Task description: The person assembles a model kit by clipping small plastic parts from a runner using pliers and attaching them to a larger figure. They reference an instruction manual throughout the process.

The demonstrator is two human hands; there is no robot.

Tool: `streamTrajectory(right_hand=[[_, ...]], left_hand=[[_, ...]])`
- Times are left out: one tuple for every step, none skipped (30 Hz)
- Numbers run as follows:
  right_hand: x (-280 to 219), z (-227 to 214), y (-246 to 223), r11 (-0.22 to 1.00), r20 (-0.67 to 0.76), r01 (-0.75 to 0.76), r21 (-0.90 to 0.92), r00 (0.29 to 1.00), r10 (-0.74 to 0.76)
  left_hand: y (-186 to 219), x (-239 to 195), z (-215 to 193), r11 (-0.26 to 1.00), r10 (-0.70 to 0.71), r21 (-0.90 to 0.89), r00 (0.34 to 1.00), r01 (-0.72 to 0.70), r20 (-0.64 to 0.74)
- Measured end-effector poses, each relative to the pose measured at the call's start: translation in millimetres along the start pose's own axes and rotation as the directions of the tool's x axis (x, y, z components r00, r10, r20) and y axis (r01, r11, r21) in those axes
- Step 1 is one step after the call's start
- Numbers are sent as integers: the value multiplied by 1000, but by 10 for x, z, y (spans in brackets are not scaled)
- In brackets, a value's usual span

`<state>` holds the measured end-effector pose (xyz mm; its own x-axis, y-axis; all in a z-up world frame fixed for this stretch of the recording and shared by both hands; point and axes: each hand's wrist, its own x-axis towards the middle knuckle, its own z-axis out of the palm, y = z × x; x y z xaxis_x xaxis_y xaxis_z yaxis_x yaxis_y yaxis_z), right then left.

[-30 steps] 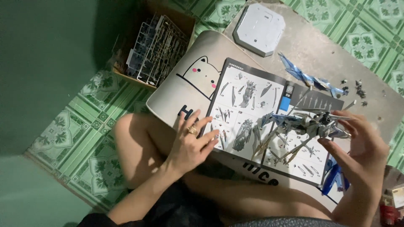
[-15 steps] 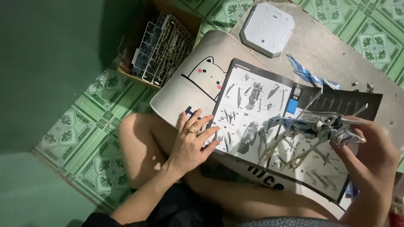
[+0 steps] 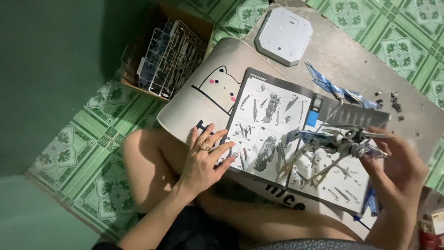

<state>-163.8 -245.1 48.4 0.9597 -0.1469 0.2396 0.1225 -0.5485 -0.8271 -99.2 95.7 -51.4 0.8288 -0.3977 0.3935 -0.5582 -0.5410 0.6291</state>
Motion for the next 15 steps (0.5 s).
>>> streamTrajectory(right_hand=[[24,11,-1,1000,-3,0,-4,1000,0],[33,9,-6,1000,14,31,-2,999,-31],[44,-1,-12,998,30,62,0,998,-62],[50,9,-20,998,15,65,-12,998,-64],[57,13,-30,997,17,52,62,998,-53],[64,22,-35,990,22,39,138,999,-42],[81,6,-68,991,7,43,129,999,-45],[96,2,-97,996,48,57,75,997,-60],[110,4,-126,997,91,71,21,993,-73],[113,-5,-204,997,89,72,23,993,-73],[116,-5,-283,994,78,57,-94,996,-50],[143,7,-358,978,71,47,-204,997,-33],[125,5,-352,978,76,55,-199,996,-40],[108,-6,-352,980,22,49,-195,999,-45],[93,-17,-352,981,-31,43,-191,998,-50]], left_hand=[[-3,-11,-1,1000,3,-4,1000,-3,0],[-3,-10,5,1000,5,24,1000,-5,1],[4,-5,11,999,8,52,1000,-8,3],[11,-1,11,999,25,43,1000,-25,1],[22,3,8,998,17,58,1000,-17,3],[31,2,2,997,8,75,1000,-8,4],[23,10,21,997,24,67,1000,-24,3],[15,0,31,996,16,88,1000,-17,10],[1,-14,39,994,8,109,1000,-10,17],[24,-1,31,994,10,110,1000,-12,18],[40,9,18,995,13,102,1000,-15,21],[51,15,-4,995,11,100,1000,-13,19],[38,1,3,994,8,107,1000,-9,13],[27,-7,17,995,0,96,1000,-2,17],[17,-15,30,996,-7,85,1000,5,21]])
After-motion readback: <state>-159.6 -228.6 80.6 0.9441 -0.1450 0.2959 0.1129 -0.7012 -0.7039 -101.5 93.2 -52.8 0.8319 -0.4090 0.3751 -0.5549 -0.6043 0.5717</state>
